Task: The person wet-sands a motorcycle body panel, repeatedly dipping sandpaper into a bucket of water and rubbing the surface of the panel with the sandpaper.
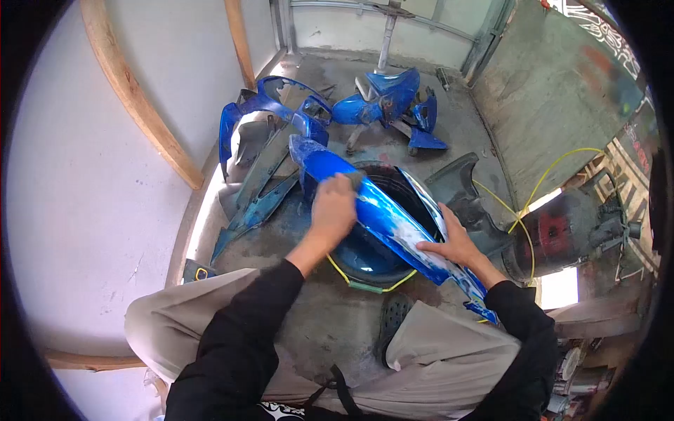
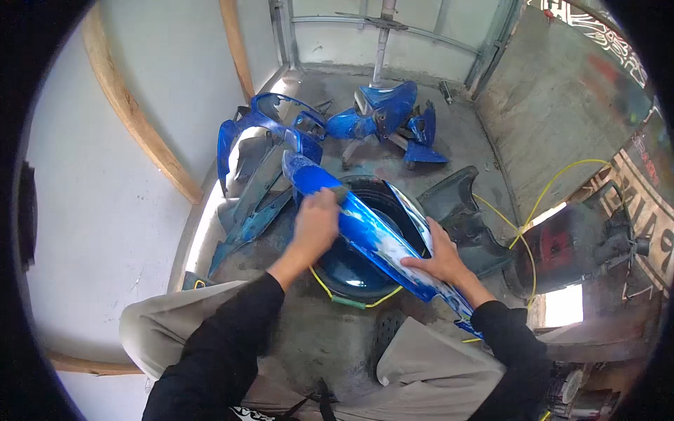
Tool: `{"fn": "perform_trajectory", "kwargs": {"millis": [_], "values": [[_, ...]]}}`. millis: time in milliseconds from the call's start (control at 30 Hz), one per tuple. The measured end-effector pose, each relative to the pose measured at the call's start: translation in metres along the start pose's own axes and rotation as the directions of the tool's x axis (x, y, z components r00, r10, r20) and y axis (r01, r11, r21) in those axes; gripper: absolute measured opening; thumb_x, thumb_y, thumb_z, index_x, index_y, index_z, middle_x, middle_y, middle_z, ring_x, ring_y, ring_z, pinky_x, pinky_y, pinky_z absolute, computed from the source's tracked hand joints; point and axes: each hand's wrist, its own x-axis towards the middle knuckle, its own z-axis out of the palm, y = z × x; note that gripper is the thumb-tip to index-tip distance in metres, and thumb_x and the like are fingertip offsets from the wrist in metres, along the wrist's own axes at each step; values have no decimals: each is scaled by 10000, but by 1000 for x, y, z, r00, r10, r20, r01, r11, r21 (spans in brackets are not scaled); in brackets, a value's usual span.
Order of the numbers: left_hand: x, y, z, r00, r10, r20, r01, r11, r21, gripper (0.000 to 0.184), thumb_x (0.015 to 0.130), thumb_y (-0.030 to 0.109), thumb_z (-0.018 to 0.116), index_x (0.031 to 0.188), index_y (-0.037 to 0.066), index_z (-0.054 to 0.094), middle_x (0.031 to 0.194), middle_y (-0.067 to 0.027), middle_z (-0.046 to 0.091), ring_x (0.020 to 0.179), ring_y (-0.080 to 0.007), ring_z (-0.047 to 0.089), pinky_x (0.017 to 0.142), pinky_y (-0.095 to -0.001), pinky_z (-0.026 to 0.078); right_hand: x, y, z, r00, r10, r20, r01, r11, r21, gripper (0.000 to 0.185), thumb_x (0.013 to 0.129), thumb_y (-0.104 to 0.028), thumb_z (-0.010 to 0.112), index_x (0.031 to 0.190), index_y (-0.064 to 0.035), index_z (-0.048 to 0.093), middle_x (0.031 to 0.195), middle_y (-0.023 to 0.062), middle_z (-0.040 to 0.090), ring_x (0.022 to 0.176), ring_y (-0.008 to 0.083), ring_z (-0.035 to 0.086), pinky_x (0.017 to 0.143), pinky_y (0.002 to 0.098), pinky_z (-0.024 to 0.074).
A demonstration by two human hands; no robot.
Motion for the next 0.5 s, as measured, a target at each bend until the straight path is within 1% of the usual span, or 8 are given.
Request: {"fn": "perform_trajectory", "kwargs": {"millis": [133, 167, 200, 233, 300, 367, 433, 500], "values": [[1, 49, 8, 985, 172, -3, -172, 985, 25, 384, 1006, 209, 568, 1260, -64, 658, 1386, -268, 632, 1302, -382, 603, 1090, -494, 448, 1, -1, 0, 1000, 3, 12, -2, 1000, -18, 1344, 672, -679, 895, 1623, 34, 269, 1619, 300, 381, 1512, 428, 377, 1246, 495, 294], [16, 34, 2, 978, 202, -56, -198, 977, 80, 402, 920, 159, 595, 1238, -80, 658, 1291, -236, 666, 1223, -353, 631, 1001, -495, 471, 1, 1, 2, 1000, -11, 9, 12, 1000, -6, 1345, 671, -682, 895, 1622, 35, 270, 1618, 301, 380, 1513, 428, 376, 1246, 497, 293], [46, -8, 7, 995, -6, 99, -1, 998, 70, 334, 911, 174, 610, 1143, -47, 704, 1203, -195, 692, 1168, -320, 654, 948, -471, 479, 0, 4, 1, 1000, -22, -6, 22, 1000, 5, 1347, 670, -686, 894, 1621, 37, 271, 1618, 302, 379, 1513, 428, 374, 1246, 498, 291], [53, -35, 22, 998, -65, 11, 63, 991, 115, 259, 916, 166, 602, 1048, -17, 729, 1108, -173, 707, 1032, -314, 700, 848, -463, 508, 0, 5, 1, 1000, -17, -11, 17, 1000, 6, 1347, 670, -686, 894, 1621, 37, 271, 1618, 302, 379, 1513, 428, 374, 1246, 498, 291], [65, -60, 2, 894, -410, 182, 408, 912, 54, 217, 936, 145, 589, 1000, 27, 760, 1065, -193, 718, 850, -349, 731, 743, -478, 554, 0, 6, 2, 1000, -18, -2, 18, 1000, -15, 1347, 669, -688, 893, 1620, 37, 273, 1621, 299, 376, 1517, 426, 368, 1248, 502, 284], [49, -70, 16, 920, -370, 128, 371, 928, 16, 229, 933, 145, 588, 1022, 9, 749, 1082, -207, 712, 943, -369, 721, 824, -482, 563, 1, 4, 0, 1000, -6, -1, 6, 1000, -23, 1350, 665, -686, 895, 1619, 40, 272, 1624, 298, 374, 1521, 424, 361, 1249, 504, 279], [28, -38, 5, 991, -56, 118, 44, 994, 104, 300, 1016, 184, 566, 1144, -74, 649, 1072, -312, 707, 970, -416, 721, 879, -490, 567, 0, 2, 2, 1000, -4, -7, 4, 1000, -15, 1354, 662, -681, 897, 1617, 45, 270, 1625, 297, 373, 1526, 420, 353, 1250, 504, 274], [8, 25, 10, 994, -65, 93, 62, 998, 29, 407, 1001, 172, 570, 1309, -92, 607, 1237, -298, 675, 1144, -387, 678, 1015, -473, 506, 4, 0, 0, 1000, -2, -9, 1, 999, -35, 1346, 660, -670, 903, 1611, 51, 281, 1613, 306, 384, 1513, 429, 373, 1246, 497, 291]]}}
